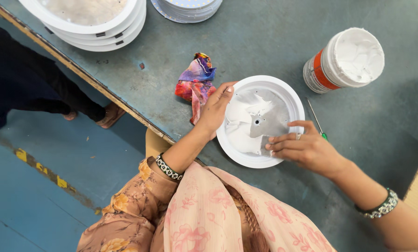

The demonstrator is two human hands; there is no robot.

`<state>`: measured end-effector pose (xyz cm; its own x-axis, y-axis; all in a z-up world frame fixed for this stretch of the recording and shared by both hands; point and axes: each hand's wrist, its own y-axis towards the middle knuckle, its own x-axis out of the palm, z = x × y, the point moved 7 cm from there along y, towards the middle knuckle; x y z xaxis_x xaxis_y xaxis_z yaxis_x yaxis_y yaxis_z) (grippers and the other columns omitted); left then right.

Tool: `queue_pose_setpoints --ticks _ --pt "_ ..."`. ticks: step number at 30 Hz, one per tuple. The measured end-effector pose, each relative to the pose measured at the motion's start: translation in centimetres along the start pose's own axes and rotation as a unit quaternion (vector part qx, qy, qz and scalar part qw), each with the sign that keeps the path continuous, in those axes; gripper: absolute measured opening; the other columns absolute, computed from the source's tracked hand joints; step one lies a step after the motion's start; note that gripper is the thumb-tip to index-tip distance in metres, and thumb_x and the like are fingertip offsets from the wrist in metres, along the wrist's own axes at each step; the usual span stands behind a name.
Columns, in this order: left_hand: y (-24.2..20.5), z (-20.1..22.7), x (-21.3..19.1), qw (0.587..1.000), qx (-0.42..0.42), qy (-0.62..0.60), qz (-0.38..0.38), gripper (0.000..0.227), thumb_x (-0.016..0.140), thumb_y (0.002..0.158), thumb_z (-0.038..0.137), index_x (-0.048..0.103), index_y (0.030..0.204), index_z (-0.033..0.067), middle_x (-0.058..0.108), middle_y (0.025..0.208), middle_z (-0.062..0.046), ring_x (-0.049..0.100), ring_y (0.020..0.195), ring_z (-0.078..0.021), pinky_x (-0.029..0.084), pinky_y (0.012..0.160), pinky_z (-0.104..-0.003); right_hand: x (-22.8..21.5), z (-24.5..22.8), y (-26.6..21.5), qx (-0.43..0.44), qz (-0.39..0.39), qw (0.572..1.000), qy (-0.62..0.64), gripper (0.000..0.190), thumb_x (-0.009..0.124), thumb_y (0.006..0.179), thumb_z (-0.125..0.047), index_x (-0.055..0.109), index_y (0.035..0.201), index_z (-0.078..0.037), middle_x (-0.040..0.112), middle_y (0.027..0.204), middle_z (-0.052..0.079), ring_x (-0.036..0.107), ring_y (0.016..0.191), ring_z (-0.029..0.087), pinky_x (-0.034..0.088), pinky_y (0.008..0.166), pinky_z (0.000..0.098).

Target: The person applies a white paste to the underside of circular plastic parts using a small metal spatula. They scoop the paste from a container and spread it evenly across the surface of each part before placing them aside.

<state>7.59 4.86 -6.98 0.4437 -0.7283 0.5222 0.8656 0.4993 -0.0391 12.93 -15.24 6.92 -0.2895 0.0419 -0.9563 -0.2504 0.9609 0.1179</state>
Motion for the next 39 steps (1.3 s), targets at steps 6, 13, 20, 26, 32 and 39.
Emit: queue_pose_setpoints --ticks 6,13,20,26,32,39 --pt "-0.1 0.7 0.1 1.000 -0.005 0.011 0.004 0.038 0.047 0.111 0.030 0.063 0.132 0.0039 0.068 0.121 -0.006 0.061 0.114 -0.0118 0.048 0.101 -0.028 -1.7 1.9 -0.9 0.049 0.001 0.999 -0.007 0.024 0.075 0.075 -0.006 0.074 0.096 -0.018 0.076 0.113 -0.007 0.068 0.113 0.010 0.037 0.110 0.0445" --pt "-0.6 0.5 -0.1 0.997 -0.055 -0.052 -0.013 0.038 0.054 0.106 0.028 0.060 0.136 0.0045 0.068 0.120 -0.007 0.063 0.110 -0.0124 0.050 0.096 -0.029 -3.7 1.1 1.5 0.134 0.155 0.978 -0.022 0.035 0.070 0.086 0.003 0.074 0.117 -0.014 0.074 0.121 -0.004 0.068 0.112 0.012 0.041 0.111 0.0435" --pt "-1.0 1.3 0.0 0.999 -0.032 -0.014 -0.020 0.040 0.055 0.105 0.027 0.057 0.139 0.0043 0.067 0.124 -0.007 0.062 0.113 -0.0123 0.049 0.099 -0.029 -1.9 1.5 4.5 0.153 0.113 0.946 -0.264 0.032 0.065 0.087 -0.003 0.074 0.117 -0.008 0.077 0.115 0.003 0.071 0.091 0.019 0.046 0.102 0.0422" --pt "-1.8 1.3 -0.1 0.998 0.027 0.049 0.042 0.038 0.054 0.107 0.027 0.061 0.135 0.0022 0.068 0.124 -0.008 0.060 0.116 -0.0124 0.046 0.103 -0.028 2.5 0.4 3.2 0.213 0.084 0.924 -0.307 0.031 0.061 0.086 -0.008 0.073 0.114 0.000 0.076 0.117 0.016 0.072 0.074 0.023 0.048 0.086 0.0373" --pt "-1.7 1.1 -0.2 0.995 0.023 0.061 0.079 0.036 0.055 0.105 0.025 0.064 0.131 0.0012 0.068 0.122 -0.008 0.061 0.113 -0.0133 0.046 0.101 -0.028 1.8 -2.5 0.4 0.249 0.064 0.942 -0.218 0.042 0.061 0.074 -0.002 0.074 0.115 -0.001 0.077 0.115 0.016 0.072 0.071 0.024 0.050 0.081 0.0402" --pt "-0.7 0.9 -0.7 0.998 0.038 0.024 0.046 0.036 0.055 0.105 0.021 0.060 0.134 0.0019 0.064 0.128 -0.008 0.057 0.120 -0.0139 0.042 0.106 -0.028 -11.1 2.7 -5.6 0.358 0.275 0.887 -0.102 0.037 0.065 0.094 0.000 0.077 0.124 -0.016 0.075 0.099 0.008 0.072 0.082 0.022 0.053 0.086 0.0371"
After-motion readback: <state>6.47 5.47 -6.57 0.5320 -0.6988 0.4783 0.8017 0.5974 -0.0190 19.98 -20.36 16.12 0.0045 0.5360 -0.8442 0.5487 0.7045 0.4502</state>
